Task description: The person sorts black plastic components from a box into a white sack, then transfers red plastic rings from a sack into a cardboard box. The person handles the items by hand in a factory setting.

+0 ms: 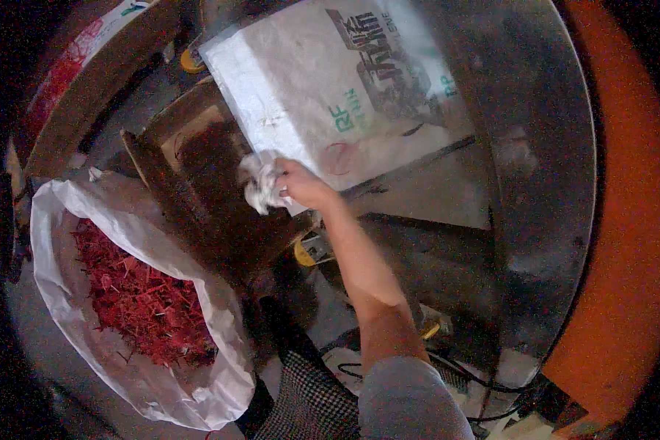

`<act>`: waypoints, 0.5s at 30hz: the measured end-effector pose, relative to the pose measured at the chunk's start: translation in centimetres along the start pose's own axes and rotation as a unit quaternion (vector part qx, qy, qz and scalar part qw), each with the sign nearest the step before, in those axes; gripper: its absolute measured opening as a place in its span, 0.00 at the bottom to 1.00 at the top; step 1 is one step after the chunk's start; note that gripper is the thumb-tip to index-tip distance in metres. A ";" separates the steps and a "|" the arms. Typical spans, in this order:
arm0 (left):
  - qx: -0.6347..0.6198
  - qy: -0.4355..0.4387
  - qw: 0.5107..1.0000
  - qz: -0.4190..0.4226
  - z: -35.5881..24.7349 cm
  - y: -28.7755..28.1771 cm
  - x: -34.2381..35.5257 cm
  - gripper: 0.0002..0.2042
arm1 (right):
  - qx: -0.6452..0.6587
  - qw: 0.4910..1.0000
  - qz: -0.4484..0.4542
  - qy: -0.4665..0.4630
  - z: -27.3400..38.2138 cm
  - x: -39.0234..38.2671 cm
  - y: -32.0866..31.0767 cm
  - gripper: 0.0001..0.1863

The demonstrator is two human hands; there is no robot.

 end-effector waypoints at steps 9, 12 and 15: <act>0.009 -0.020 1.000 0.000 -0.6 0.2 0.7 0.10 | -0.541 0.686 -0.417 -0.249 7.9 -1.7 -14.6 0.15; 0.019 -0.034 0.999 0.009 -0.9 0.8 1.3 0.10 | -0.646 0.514 -0.545 -0.145 7.7 -1.4 -24.5 0.20; 0.021 -0.057 0.998 0.010 -0.9 1.4 1.3 0.11 | -0.520 0.558 -0.643 -0.068 8.9 -4.8 -29.8 0.20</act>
Point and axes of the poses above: each hand's wrist, its own x-axis towards the middle knuckle, its own y-axis out of the palm, z = x × y, the point moved 7 cm from there along x, towards the middle knuckle, and after that the axes turned 9 degrees about x, right-handed, at the moved point
